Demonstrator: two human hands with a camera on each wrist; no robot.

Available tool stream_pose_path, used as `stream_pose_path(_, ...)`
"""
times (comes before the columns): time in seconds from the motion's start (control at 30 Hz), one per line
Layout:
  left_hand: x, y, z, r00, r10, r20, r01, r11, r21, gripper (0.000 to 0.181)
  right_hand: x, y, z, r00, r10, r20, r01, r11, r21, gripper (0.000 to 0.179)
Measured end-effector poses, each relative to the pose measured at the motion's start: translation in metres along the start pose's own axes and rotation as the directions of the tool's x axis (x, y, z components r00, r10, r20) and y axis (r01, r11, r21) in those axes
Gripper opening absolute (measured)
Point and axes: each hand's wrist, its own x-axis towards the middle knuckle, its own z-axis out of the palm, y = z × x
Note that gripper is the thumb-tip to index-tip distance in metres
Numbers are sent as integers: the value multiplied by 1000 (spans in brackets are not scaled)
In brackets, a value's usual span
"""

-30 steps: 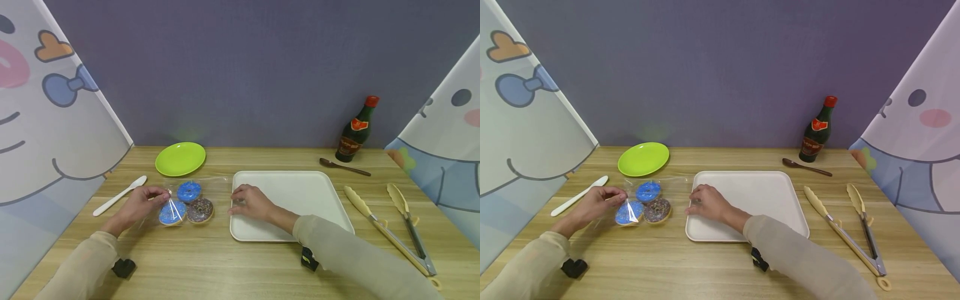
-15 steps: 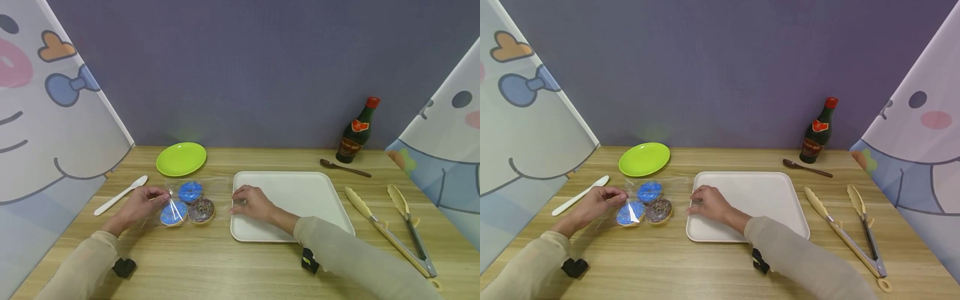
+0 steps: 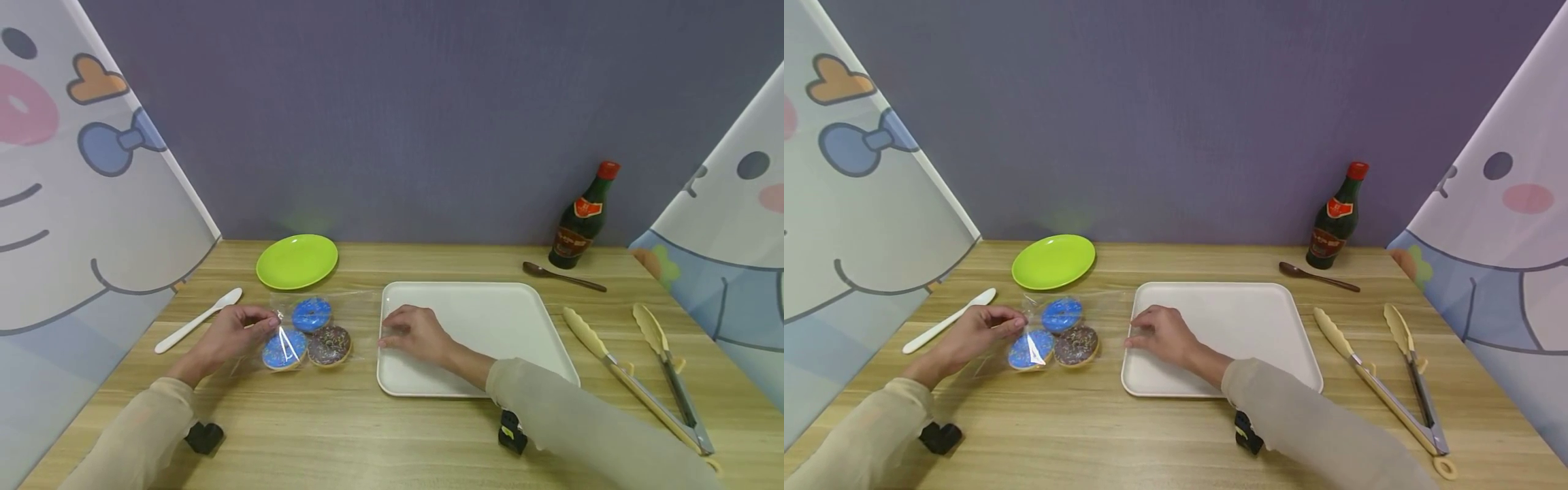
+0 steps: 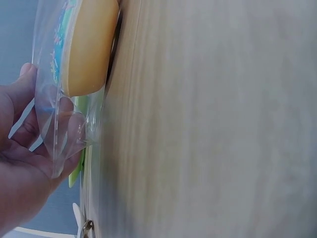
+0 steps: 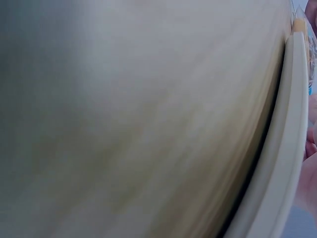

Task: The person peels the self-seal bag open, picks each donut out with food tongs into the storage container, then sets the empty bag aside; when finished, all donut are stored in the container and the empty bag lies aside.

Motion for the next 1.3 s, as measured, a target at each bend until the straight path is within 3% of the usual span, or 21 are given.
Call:
stream_pose_path(0.37, 1, 0, 0, 1000, 11, 11, -11, 1000, 10, 17, -40, -13, -29, 999, 21, -33, -18, 998, 65, 19)
stream_pose_path(0.63, 2, 0, -2, 1000, -6, 14, 5, 999, 48, 16, -90, -17, -61, 993, -29, -112, 31, 999, 15, 16)
stream_pose_path(0.83, 2, 1, -2, 1000, -11, 22, 9, 998, 60, 15, -134, -13, -89, 978, -75, -194, 56, 993, -106, 23)
stream_pose_path(1.03, 1, 1, -3, 999, -16, 29, 14, 997, 76, 15, -172, -12, -118, 969, -23, -245, -24, 982, -187, 31)
stream_pose_path(1.2, 2, 0, -2, 999, 14, 36, -17, 996, 84, 16, -195, -15, -153, 952, 15, -306, -124, 932, -341, 39)
stream_pose_path(1.3, 2, 0, -2, 999, 21, 38, -24, 996, 91, 16, -212, -10, -174, 934, 52, -354, -195, 903, -383, 42)
